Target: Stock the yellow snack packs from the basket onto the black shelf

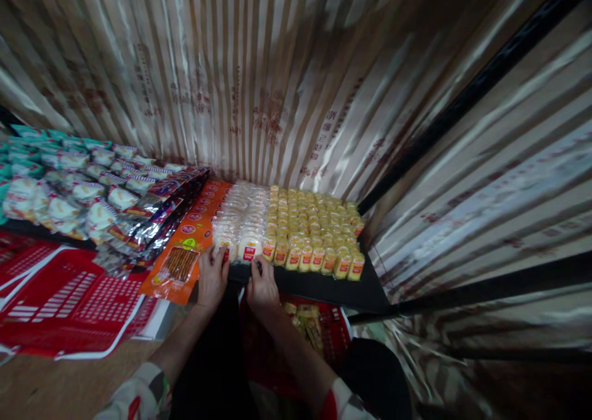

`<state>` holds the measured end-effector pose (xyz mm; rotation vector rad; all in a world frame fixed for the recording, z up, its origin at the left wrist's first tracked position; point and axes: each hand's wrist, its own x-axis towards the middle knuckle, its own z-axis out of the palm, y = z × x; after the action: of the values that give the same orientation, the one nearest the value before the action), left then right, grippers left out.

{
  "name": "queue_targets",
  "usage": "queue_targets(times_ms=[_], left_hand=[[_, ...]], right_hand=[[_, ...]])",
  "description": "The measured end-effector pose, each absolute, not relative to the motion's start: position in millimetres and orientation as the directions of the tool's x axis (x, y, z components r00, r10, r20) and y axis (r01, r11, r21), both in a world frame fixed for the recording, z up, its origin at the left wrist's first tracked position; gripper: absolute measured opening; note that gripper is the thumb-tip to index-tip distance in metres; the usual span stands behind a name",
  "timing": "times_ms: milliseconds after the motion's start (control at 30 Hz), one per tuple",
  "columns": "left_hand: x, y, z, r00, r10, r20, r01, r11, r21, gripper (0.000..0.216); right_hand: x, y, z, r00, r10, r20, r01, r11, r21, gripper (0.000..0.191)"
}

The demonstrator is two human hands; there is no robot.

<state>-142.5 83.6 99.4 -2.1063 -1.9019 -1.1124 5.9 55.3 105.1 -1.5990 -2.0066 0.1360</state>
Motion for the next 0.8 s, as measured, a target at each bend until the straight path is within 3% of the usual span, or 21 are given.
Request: queue_targets(times_ms=[300,600,700,800], left_hand=[[-142,83,100,-0.051,0.814,0.579,0.886,-0.231,0.402,0.030],[-134,72,111,-0.030,0.762,0.647,0.907,-0.251,0.339,0.029],[-129,62,114,0.090,0.738,0.669,0.897,-0.353,0.268,0.028],[-123,49,117,0.323,0.699,0.638,0.808,-0.555,0.198,0.027]], right_hand=[[4,64,111,-0.045,0.942,0.332,0.830,0.220,-0.512,0.051],[28,43,103,-0.091,0.857,0.507,0.690,0.421,-0.589,0.043],[44,22,99,-0.078,0.849,0.522,0.630,0.448,-0.635,0.037],[65,-7,87,-0.119,0.908,0.401,0.595,0.388,-0.703,0.032]])
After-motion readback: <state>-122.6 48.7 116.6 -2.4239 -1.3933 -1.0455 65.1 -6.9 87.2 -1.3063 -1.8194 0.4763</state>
